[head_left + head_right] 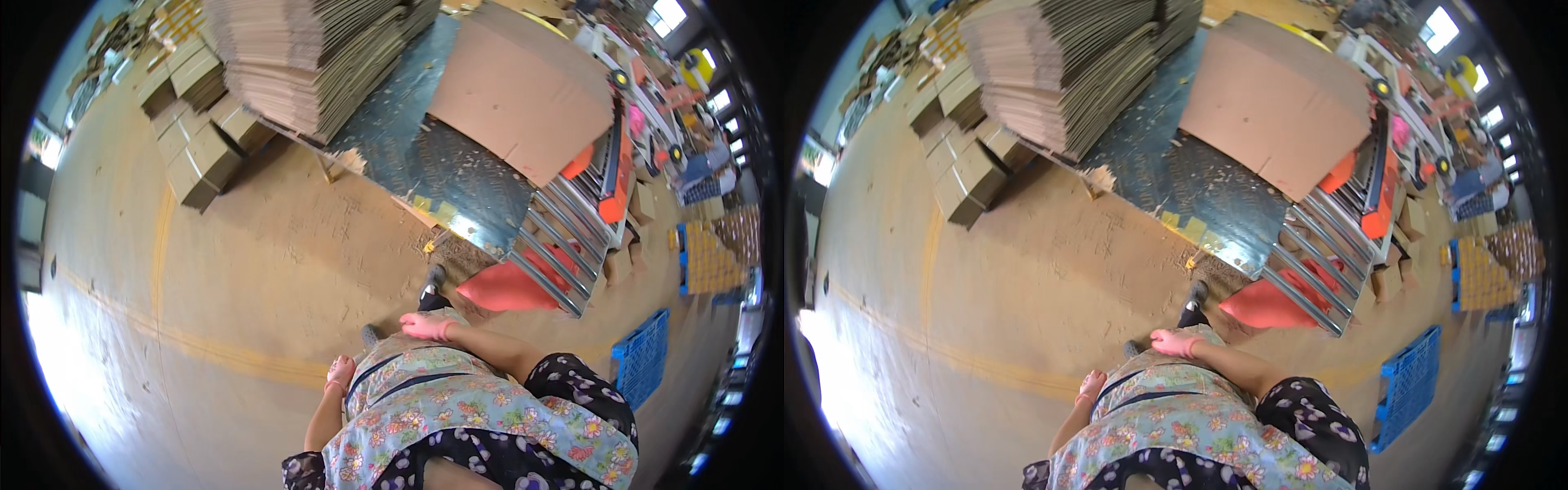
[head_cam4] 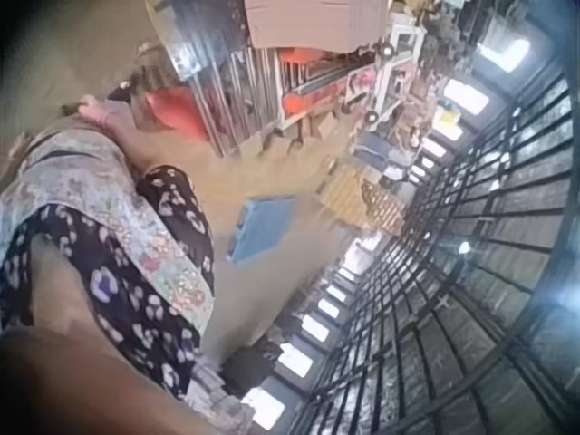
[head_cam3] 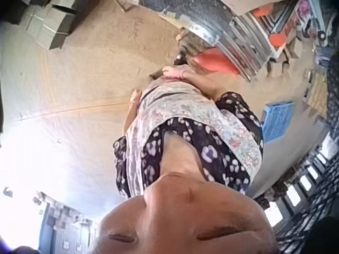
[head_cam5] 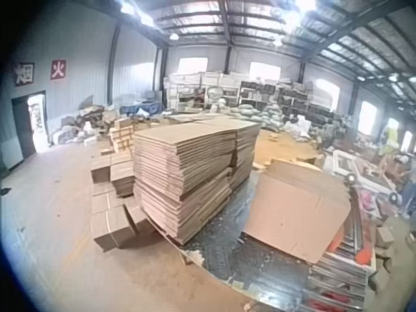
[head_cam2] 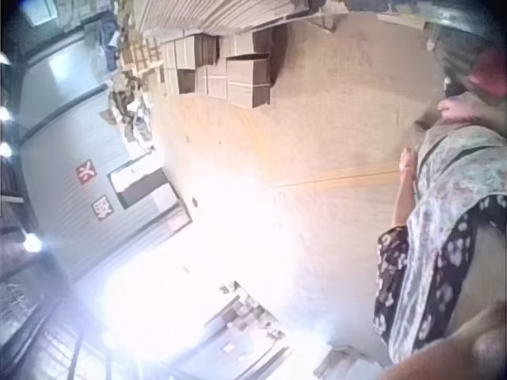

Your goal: The person repeatedly picks flat cardboard sheets, places them on a conveyor-fed box-making machine, and removes formed boxes. The person stacks the finished boxes on a nearby pallet. Other workers are visible in the background.

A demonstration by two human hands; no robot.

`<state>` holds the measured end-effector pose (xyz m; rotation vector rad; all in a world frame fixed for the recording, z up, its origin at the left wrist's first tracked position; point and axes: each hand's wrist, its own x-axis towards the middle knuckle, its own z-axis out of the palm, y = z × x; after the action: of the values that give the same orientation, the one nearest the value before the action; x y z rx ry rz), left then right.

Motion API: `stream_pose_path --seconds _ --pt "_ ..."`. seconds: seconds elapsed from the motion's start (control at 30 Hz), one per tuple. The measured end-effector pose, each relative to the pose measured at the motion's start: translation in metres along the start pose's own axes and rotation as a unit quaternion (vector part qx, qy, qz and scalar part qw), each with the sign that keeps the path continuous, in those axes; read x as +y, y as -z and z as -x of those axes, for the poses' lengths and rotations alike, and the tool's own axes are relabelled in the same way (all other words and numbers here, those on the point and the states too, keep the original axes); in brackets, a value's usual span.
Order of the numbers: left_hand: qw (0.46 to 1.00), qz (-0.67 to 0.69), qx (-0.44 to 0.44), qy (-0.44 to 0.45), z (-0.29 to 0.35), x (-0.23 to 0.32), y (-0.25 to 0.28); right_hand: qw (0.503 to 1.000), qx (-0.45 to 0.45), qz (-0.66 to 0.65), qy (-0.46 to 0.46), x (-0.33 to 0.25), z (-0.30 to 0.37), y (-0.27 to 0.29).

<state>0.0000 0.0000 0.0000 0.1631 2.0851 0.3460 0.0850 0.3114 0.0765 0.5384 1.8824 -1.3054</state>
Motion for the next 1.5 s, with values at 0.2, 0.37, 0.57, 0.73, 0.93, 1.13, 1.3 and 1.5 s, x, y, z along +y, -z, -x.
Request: stream_pose_path --seconds 0.2,0.37,0.57,0.73,0.93,1.13,1.3,1.5 --pt "0.988 -0.13 0.011 -0.087 -0.013 0.083 0.018 0.99 0.108 -0.065 0.059 0.072 0.055 0.059" --pt "0.971 -0.093 0.015 -0.22 -0.021 0.224 0.042 0.867 0.384 -0.007 0.316 0.011 0.138 0.183" --pt "0.83 0.042 0.135 -0.539 0.035 0.45 0.1 0.492 0.805 0.28 0.179 -0.089 0.23 0.421" --pt "0.616 -0.101 0.353 -0.697 0.052 0.611 0.194 0.41 0.732 0.519 -0.162 -0.048 0.19 0.492" --pt "0.538 -0.322 0.231 -0.744 0.063 0.704 0.277 0.543 0.71 0.374 0.25 -0.075 0.206 0.424" --pt "0.575 -0.359 0.253 -0.69 0.038 0.765 0.28 0.552 0.716 0.254 0.343 -0.078 0.224 0.396" --pt "0.719 -0.424 0.291 -0.467 0.069 0.752 0.302 0.677 0.518 0.184 0.489 -0.049 0.325 0.33" --pt "0.488 -0.416 0.255 -0.723 0.173 0.659 0.205 0.898 0.078 -0.153 0.406 -0.04 0.287 0.309"
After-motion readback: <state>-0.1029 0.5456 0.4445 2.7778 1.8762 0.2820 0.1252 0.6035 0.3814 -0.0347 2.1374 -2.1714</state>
